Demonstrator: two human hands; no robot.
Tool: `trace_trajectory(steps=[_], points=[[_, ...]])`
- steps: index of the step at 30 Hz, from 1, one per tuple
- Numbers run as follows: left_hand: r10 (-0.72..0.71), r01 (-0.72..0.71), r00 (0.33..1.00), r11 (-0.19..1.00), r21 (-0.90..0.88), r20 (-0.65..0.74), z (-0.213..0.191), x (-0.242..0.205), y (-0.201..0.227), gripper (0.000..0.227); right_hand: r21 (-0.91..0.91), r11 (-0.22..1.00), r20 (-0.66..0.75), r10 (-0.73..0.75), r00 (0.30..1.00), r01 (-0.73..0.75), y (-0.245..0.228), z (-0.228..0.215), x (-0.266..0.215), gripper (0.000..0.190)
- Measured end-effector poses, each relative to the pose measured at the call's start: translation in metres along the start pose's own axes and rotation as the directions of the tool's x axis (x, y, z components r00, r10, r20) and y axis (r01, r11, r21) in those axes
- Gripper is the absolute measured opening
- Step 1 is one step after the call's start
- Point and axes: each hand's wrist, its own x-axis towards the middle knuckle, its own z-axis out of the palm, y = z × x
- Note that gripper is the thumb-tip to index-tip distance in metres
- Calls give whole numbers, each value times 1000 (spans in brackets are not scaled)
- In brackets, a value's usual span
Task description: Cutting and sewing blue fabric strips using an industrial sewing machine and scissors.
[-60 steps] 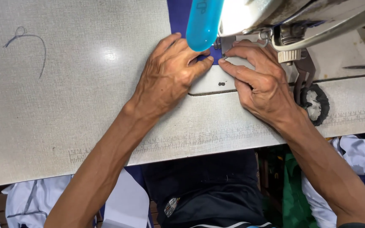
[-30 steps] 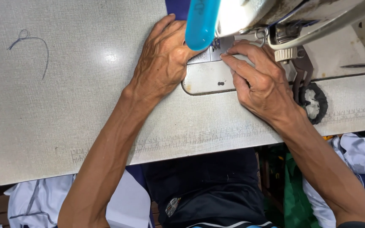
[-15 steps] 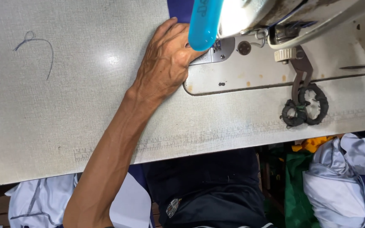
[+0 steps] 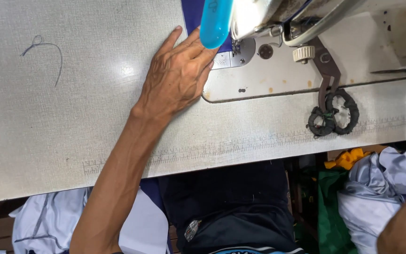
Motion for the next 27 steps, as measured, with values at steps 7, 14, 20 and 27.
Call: trace_trajectory(steps=[7,14,20,27], points=[[-333,258,942,802,538,44,10,-6,108,41,13,990,9,139,990,-139,-55,86,81,8],[-295,248,954,876,414,51,7,-16,116,46,-28,989,114,-144,983,148,-53,147,130,44],[-282,238,956,904,356,77,4,-23,113,49,-148,968,106,-190,976,204,-58,147,130,51],[-279,236,957,906,351,80,5,-24,111,50,-243,945,141,-190,972,220,-59,148,129,45]])
